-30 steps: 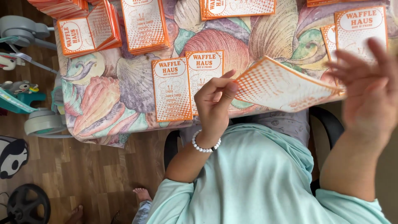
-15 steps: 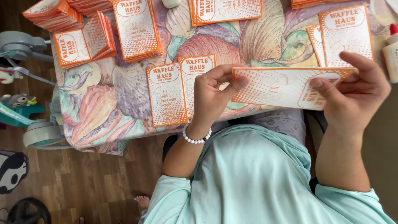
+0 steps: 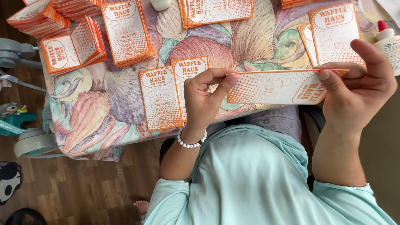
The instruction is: The person applies glue to the edge of a printed paper and then folds another paper over it to create a booklet. They repeat this process with several identical papers, pressing the folded edges to secure them.
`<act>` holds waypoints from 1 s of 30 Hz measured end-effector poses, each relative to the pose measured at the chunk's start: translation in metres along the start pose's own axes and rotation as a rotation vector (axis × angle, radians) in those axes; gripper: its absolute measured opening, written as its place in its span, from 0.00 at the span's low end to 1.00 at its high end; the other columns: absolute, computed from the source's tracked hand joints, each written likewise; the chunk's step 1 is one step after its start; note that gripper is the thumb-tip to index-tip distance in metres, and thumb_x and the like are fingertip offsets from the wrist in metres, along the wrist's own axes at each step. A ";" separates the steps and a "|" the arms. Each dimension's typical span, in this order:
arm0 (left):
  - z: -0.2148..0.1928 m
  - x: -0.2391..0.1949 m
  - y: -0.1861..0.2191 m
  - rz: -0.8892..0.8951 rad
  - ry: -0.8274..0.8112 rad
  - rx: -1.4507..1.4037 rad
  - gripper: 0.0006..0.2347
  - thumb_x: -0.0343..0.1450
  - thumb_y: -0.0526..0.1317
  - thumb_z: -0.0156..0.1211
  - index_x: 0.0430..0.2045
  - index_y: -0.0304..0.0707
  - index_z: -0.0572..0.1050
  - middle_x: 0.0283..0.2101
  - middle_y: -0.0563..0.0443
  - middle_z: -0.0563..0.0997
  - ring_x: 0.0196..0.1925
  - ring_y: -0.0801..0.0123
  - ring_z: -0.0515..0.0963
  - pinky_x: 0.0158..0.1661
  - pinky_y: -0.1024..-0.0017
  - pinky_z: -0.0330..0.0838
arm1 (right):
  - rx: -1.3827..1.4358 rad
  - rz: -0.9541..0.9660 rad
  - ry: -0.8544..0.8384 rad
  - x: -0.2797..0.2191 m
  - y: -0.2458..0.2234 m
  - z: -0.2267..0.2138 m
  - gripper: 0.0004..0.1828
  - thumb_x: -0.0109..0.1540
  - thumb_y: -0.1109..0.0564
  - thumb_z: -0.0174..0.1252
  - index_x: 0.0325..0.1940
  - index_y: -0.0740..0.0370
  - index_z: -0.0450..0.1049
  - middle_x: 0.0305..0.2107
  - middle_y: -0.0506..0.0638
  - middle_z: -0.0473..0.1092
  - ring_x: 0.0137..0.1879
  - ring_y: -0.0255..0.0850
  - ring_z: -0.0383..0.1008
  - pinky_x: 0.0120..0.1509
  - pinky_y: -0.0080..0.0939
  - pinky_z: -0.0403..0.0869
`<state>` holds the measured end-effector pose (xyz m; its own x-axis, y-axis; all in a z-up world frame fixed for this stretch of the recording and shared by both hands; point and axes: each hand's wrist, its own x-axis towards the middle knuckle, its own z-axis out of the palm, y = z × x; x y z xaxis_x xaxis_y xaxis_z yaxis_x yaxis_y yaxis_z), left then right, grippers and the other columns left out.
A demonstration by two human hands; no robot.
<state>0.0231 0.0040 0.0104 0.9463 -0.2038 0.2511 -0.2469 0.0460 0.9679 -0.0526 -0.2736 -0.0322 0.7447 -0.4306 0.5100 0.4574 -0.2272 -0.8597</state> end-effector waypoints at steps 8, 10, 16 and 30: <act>0.003 -0.002 0.001 0.017 0.003 0.020 0.05 0.72 0.39 0.65 0.33 0.37 0.82 0.35 0.51 0.86 0.39 0.75 0.85 0.44 0.80 0.80 | -0.006 -0.011 0.013 0.000 -0.003 -0.002 0.32 0.66 0.73 0.69 0.72 0.74 0.63 0.61 0.63 0.70 0.51 0.52 0.77 0.53 0.41 0.75; 0.004 -0.002 -0.001 0.021 0.015 0.024 0.05 0.72 0.39 0.66 0.33 0.37 0.82 0.34 0.51 0.86 0.38 0.75 0.85 0.44 0.79 0.80 | 0.005 0.014 0.020 -0.001 -0.001 -0.004 0.33 0.66 0.73 0.70 0.72 0.73 0.64 0.58 0.63 0.72 0.51 0.50 0.78 0.55 0.40 0.76; 0.007 -0.005 -0.005 0.045 0.040 0.041 0.05 0.72 0.39 0.66 0.34 0.37 0.83 0.36 0.51 0.87 0.39 0.75 0.86 0.44 0.79 0.81 | 0.020 0.044 -0.001 0.003 -0.007 -0.006 0.32 0.68 0.73 0.69 0.74 0.72 0.62 0.50 0.66 0.73 0.50 0.51 0.78 0.59 0.44 0.77; 0.011 -0.011 0.001 0.502 0.030 0.422 0.01 0.74 0.36 0.64 0.35 0.40 0.80 0.31 0.55 0.86 0.30 0.67 0.83 0.54 0.62 0.79 | -0.728 -0.630 -0.607 0.026 -0.065 0.083 0.10 0.74 0.59 0.63 0.39 0.64 0.78 0.30 0.50 0.74 0.42 0.48 0.77 0.48 0.45 0.70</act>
<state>0.0100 -0.0040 0.0082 0.6984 -0.2296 0.6778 -0.7151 -0.2605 0.6486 -0.0226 -0.1972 0.0388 0.6850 0.3892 0.6159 0.5905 -0.7917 -0.1566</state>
